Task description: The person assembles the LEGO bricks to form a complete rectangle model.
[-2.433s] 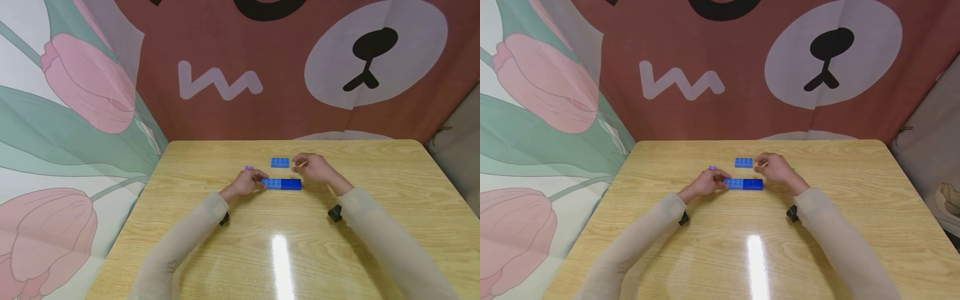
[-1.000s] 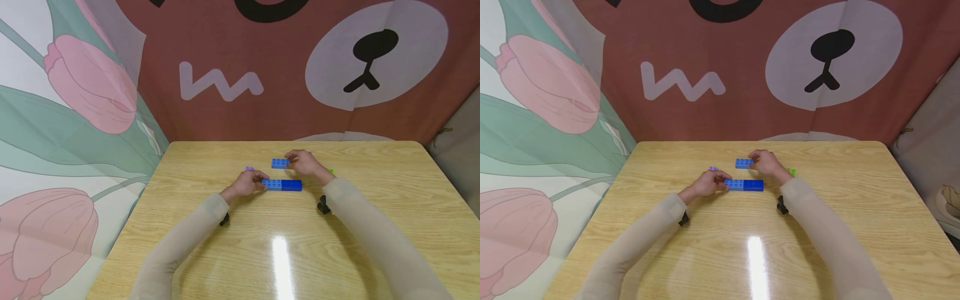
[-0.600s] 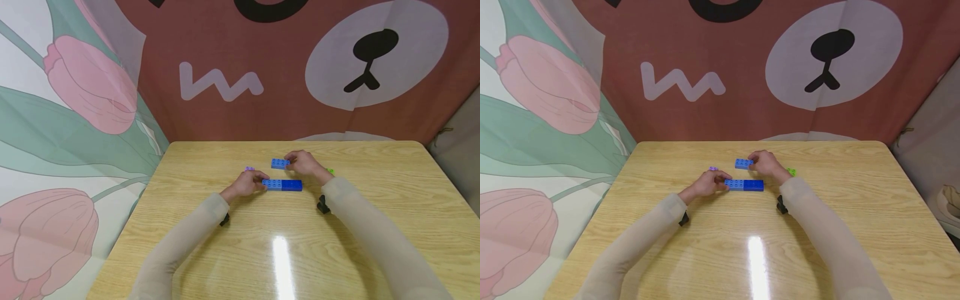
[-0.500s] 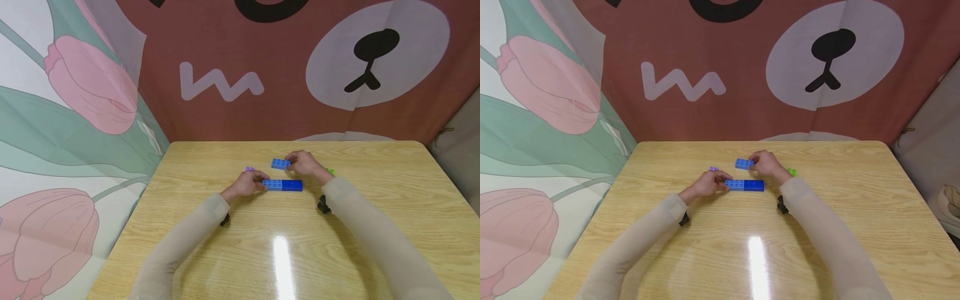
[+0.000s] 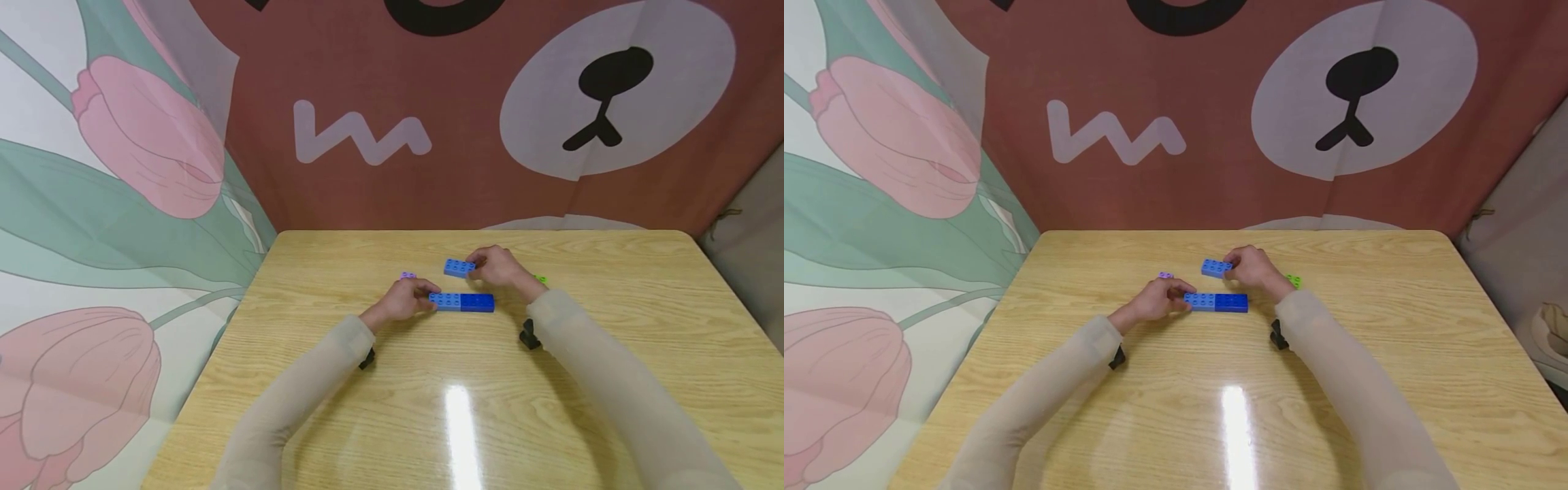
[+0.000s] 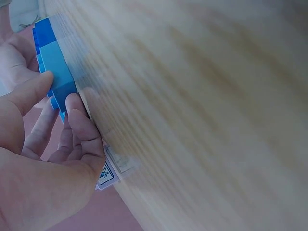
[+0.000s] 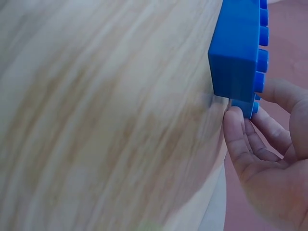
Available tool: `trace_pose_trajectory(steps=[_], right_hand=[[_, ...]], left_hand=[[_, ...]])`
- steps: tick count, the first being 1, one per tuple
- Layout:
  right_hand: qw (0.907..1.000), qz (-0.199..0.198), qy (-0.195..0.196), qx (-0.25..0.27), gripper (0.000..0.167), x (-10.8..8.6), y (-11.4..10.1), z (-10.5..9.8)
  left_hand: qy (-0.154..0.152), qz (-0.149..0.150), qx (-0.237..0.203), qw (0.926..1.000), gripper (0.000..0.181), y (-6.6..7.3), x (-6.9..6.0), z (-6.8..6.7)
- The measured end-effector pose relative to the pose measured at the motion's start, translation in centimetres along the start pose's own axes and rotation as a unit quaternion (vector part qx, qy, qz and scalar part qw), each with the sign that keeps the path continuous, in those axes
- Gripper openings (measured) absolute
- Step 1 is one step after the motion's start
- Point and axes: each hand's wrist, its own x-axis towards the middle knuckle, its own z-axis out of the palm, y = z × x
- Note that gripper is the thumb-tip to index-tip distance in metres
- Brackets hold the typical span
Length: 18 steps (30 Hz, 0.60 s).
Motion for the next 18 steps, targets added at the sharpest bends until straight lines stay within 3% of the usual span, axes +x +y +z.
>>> trace_pose_trajectory(steps=[10,18], right_hand=[[0.9999,-0.008,0.003,0.008,0.039,-0.41,0.28,-0.43],[0.9992,-0.038,0.013,-0.001,0.036,-0.98,0.42,-0.86]], left_hand=[[0.0,-0.001,-0.002,1.0,0.03,0.0,0.08,0.02],[-0.003,0.0,0.002,1.0,0.03,0.05,0.04,-0.08]])
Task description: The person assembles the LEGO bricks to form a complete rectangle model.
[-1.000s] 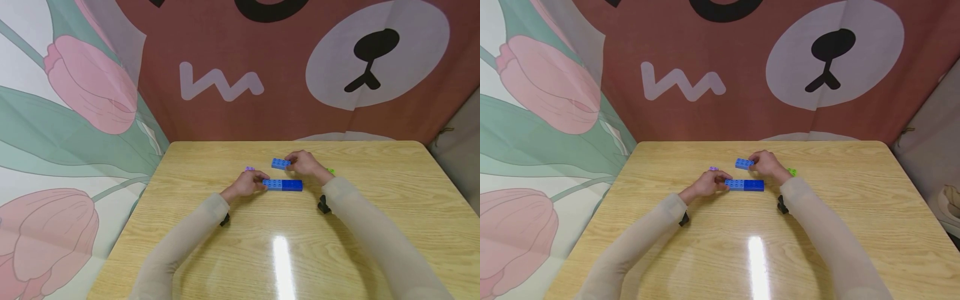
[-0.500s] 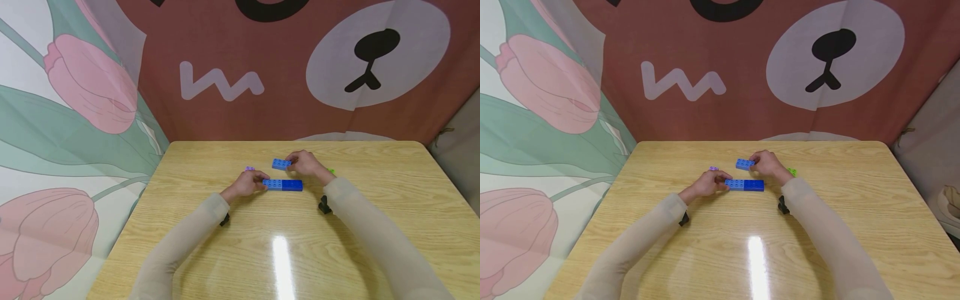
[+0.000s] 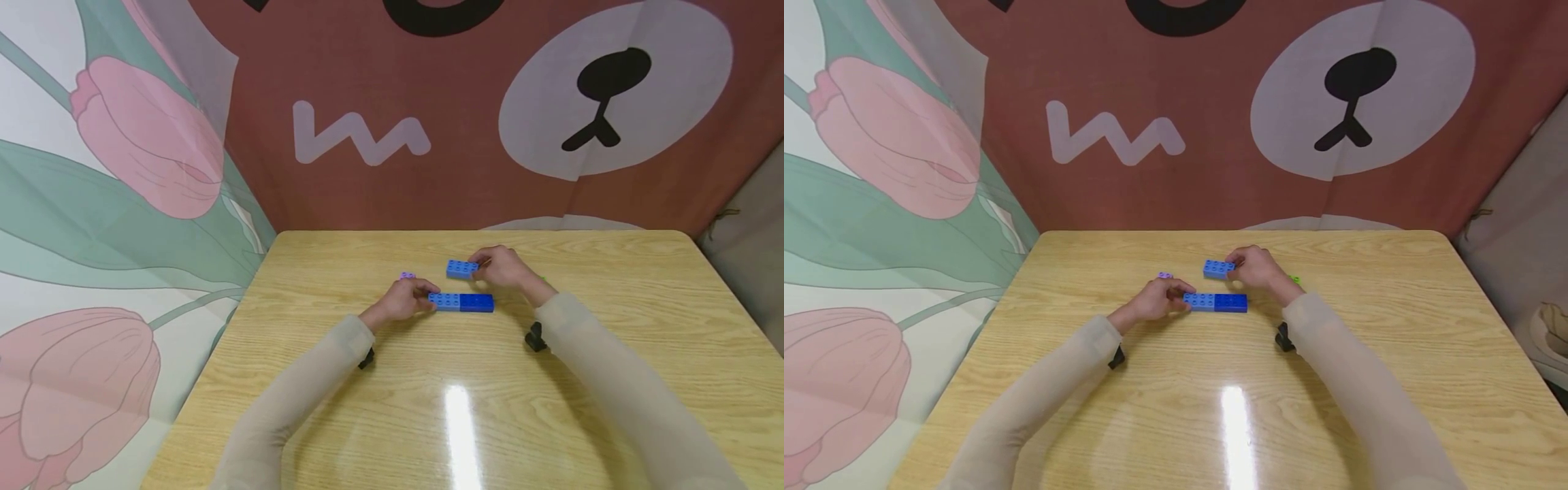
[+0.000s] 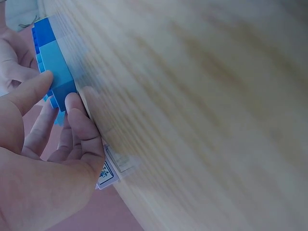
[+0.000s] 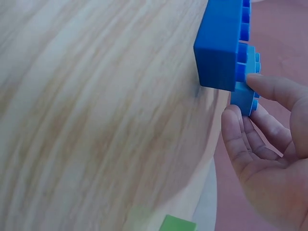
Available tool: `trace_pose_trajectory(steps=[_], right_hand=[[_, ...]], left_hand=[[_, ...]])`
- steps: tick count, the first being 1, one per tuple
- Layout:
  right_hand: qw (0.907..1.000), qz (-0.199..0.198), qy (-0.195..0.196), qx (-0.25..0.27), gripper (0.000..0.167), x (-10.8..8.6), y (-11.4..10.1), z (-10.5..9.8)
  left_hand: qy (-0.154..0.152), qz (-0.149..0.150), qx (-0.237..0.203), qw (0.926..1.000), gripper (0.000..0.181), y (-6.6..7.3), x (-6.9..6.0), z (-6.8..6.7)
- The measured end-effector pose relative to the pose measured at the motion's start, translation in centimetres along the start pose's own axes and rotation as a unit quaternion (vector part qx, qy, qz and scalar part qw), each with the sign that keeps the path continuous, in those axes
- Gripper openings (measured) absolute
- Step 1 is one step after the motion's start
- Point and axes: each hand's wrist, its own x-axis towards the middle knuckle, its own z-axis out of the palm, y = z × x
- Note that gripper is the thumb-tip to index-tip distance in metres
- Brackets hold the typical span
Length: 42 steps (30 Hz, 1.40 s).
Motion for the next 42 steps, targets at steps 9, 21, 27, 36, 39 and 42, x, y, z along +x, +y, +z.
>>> trace_pose_trajectory(steps=[9,21,27,36,39,42], right_hand=[[0.9996,-0.025,0.002,-0.011,0.036,-1.2,-0.1,-0.7],[0.9985,-0.054,-0.003,0.0,0.036,-2.6,-0.3,-1.2],[0.9983,-0.057,-0.011,0.002,0.035,-3.5,-0.6,-1.2],[0.999,-0.037,-0.025,0.006,0.033,-4.2,-0.6,-1.0],[0.9988,-0.041,-0.027,0.002,0.032,-4.3,-0.6,-0.7],[0.9983,-0.049,-0.031,0.0,0.032,-4.5,-0.5,-0.5]], left_hand=[[-0.006,0.001,-0.006,1.0,0.031,0.1,-0.1,-0.1],[-0.006,0.001,-0.006,1.0,0.031,0.1,-0.2,-0.2],[-0.007,0.002,-0.01,0.9999,0.03,0.0,-0.1,-0.1],[-0.003,0.003,-0.006,1.0,0.031,-0.1,0.0,0.1],[-0.001,0.001,-0.004,1.0,0.031,-0.1,0.0,0.1],[-0.001,0.002,-0.004,1.0,0.03,-0.2,0.0,0.1]])
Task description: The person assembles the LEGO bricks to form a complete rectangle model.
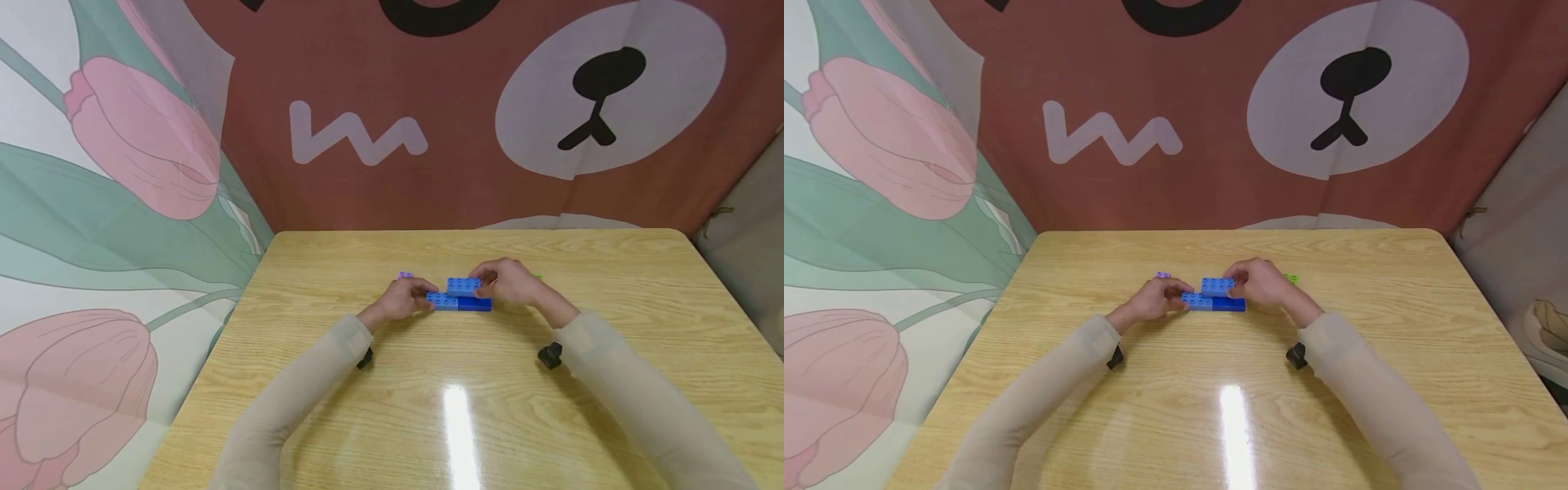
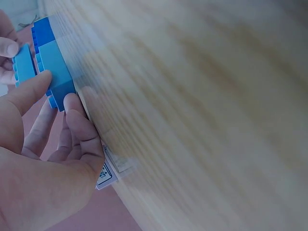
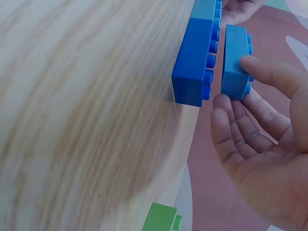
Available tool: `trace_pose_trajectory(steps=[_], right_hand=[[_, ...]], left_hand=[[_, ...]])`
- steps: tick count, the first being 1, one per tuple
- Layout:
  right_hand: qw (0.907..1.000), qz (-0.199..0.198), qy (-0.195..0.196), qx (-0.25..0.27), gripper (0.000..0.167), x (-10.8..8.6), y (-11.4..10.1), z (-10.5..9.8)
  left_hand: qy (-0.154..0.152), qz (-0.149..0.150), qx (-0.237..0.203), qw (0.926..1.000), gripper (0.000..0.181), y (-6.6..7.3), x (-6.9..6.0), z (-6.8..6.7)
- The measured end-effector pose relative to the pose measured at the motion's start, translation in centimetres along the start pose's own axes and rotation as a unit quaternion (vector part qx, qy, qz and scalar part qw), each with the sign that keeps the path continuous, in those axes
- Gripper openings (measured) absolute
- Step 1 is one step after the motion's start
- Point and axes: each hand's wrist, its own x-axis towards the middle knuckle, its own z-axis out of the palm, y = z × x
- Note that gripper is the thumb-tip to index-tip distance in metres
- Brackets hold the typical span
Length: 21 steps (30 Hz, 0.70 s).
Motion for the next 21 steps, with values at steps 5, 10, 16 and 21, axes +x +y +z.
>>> trace_pose_trajectory(steps=[5,10,16,21], right_hand=[[1.0,0.0,-0.006,-0.001,0.033,-0.32,-0.27,0.18],[0.9999,-0.01,-0.008,-0.003,0.033,-0.5,-0.45,0.45],[0.9999,-0.01,-0.013,0.002,0.032,-0.62,-0.66,0.84],[0.9998,-0.014,-0.016,0.003,0.033,-0.7,-0.79,1.05]], left_hand=[[0.0,0.0,-0.001,1.0,0.031,0.03,0.0,-0.04],[0.004,0.002,0.0,1.0,0.031,0.06,0.02,-0.02],[0.008,0.002,0.001,1.0,0.032,0.09,0.03,0.0],[0.009,-0.001,-0.001,1.0,0.032,0.13,-0.02,0.01]])
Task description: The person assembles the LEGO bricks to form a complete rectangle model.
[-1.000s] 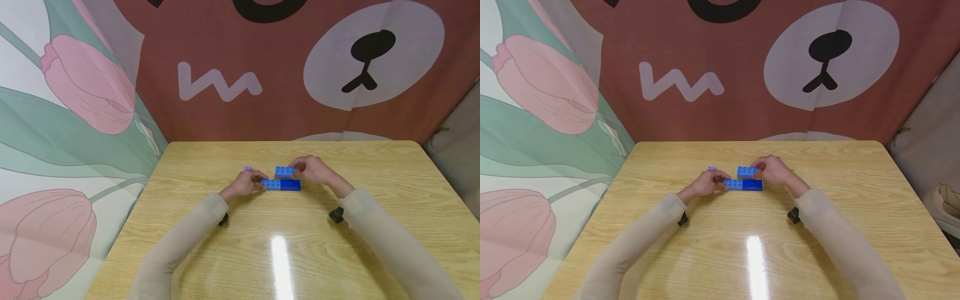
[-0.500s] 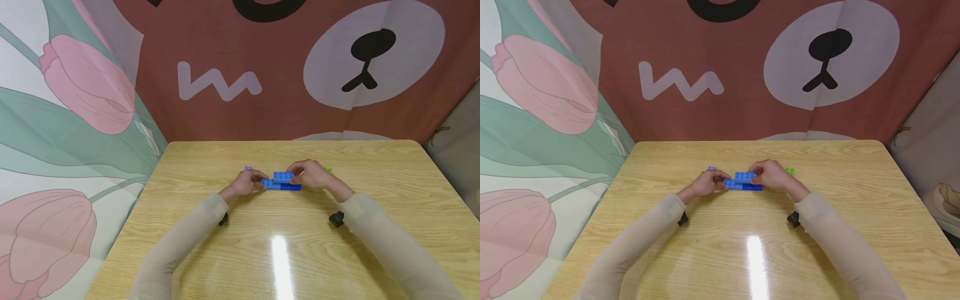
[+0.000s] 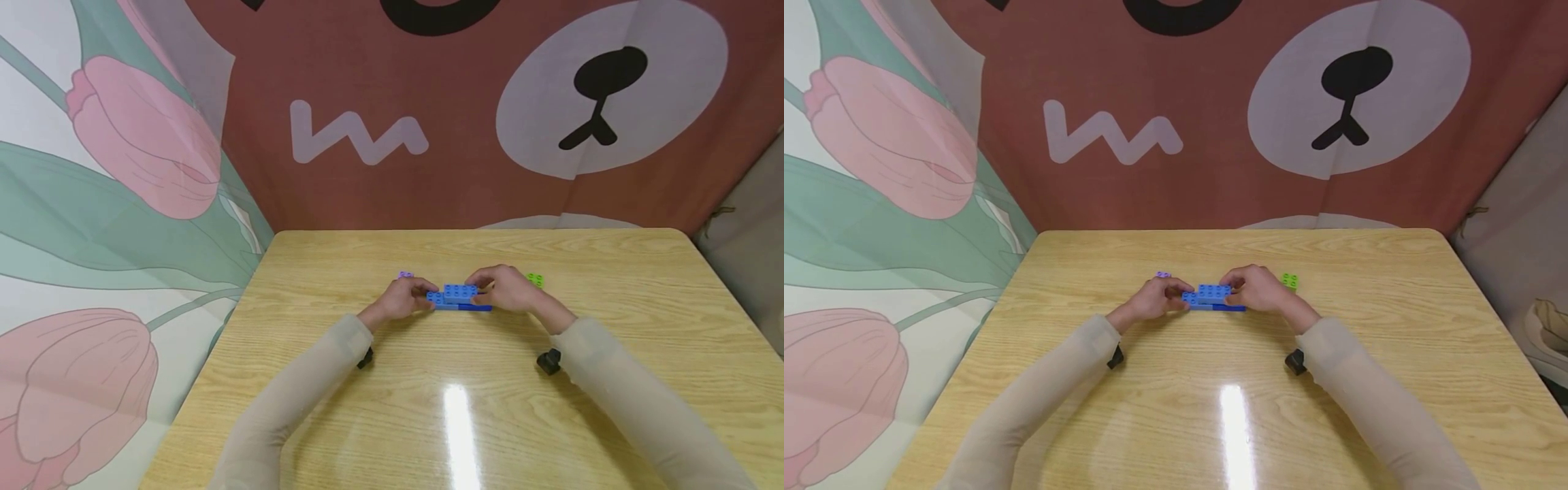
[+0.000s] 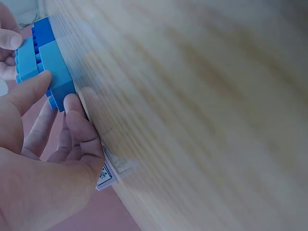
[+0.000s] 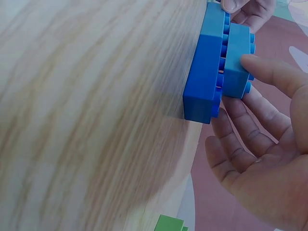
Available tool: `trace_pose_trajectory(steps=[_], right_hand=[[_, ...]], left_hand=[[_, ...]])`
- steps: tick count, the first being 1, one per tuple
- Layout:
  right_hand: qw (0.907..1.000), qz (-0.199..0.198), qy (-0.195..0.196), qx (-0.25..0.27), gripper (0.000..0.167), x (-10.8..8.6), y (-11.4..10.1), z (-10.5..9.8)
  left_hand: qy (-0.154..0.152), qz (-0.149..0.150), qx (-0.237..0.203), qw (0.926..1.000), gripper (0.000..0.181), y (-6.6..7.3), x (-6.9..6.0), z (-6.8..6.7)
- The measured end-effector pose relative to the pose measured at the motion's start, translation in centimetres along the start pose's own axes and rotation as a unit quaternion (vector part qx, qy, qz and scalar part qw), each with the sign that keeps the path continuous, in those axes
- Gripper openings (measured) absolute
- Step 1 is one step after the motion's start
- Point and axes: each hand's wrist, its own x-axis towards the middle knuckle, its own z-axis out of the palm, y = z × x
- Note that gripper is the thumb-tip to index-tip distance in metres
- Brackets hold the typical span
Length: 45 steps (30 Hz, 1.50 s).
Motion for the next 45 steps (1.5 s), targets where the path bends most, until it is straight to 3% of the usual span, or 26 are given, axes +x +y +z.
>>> trace_pose_trajectory(steps=[17,25,45], right_hand=[[0.9999,-0.013,0.003,-0.008,0.032,0.1,0.1,0.2],[0.9997,-0.02,-0.001,-0.013,0.034,0.0,0.2,0.1],[0.9996,-0.029,0.003,-0.003,0.032,0.1,0.6,0.2]], left_hand=[[0.01,0.006,0.009,0.9999,0.033,0.1,0.1,0.1],[0.007,0.017,-0.018,0.9997,0.035,0.8,0.1,-0.1],[0.002,0.036,-0.003,0.9994,0.036,1.9,0.5,0.0]])
